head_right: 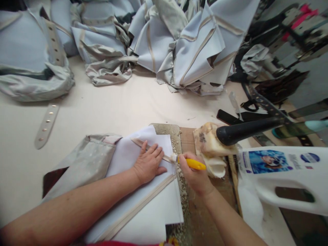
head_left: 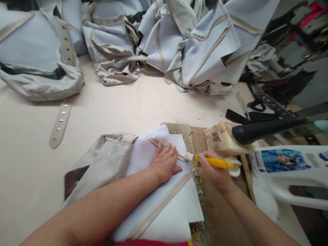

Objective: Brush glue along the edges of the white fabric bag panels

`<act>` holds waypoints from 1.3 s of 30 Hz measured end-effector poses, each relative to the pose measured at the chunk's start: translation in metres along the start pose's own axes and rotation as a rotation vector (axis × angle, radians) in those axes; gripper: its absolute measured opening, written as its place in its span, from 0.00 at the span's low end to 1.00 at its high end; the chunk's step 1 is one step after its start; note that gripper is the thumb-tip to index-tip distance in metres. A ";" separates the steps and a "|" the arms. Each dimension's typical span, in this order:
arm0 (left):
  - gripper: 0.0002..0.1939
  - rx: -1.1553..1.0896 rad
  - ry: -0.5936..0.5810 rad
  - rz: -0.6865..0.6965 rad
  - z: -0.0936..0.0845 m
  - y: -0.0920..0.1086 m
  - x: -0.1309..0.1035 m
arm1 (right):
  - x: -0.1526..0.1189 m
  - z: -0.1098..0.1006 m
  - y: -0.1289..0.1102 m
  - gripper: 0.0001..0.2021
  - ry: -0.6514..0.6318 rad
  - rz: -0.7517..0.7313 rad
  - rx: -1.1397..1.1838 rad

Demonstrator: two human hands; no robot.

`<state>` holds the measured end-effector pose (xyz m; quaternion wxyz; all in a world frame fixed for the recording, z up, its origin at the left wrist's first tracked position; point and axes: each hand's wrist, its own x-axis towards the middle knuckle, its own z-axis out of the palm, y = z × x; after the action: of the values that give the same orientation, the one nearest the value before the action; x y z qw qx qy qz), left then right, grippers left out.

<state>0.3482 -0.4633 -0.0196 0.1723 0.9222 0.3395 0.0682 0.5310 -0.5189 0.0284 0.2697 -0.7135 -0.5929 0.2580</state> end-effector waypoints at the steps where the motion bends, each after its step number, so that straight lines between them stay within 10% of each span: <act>1: 0.28 0.000 0.004 -0.002 0.000 0.000 0.000 | -0.002 0.000 0.000 0.14 -0.028 -0.015 0.010; 9: 0.28 0.012 0.003 -0.008 -0.002 0.002 0.001 | 0.022 0.012 0.003 0.14 0.115 -0.011 0.041; 17: 0.28 0.044 0.015 0.001 -0.001 0.001 0.002 | -0.005 0.002 -0.006 0.14 -0.024 0.201 0.111; 39: 0.27 0.005 -0.053 -0.024 -0.008 0.004 0.006 | 0.001 0.008 0.000 0.14 0.055 0.032 0.043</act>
<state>0.3529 -0.4601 -0.0106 0.1798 0.9199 0.3460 0.0406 0.5260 -0.5171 0.0226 0.2972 -0.7239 -0.5679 0.2554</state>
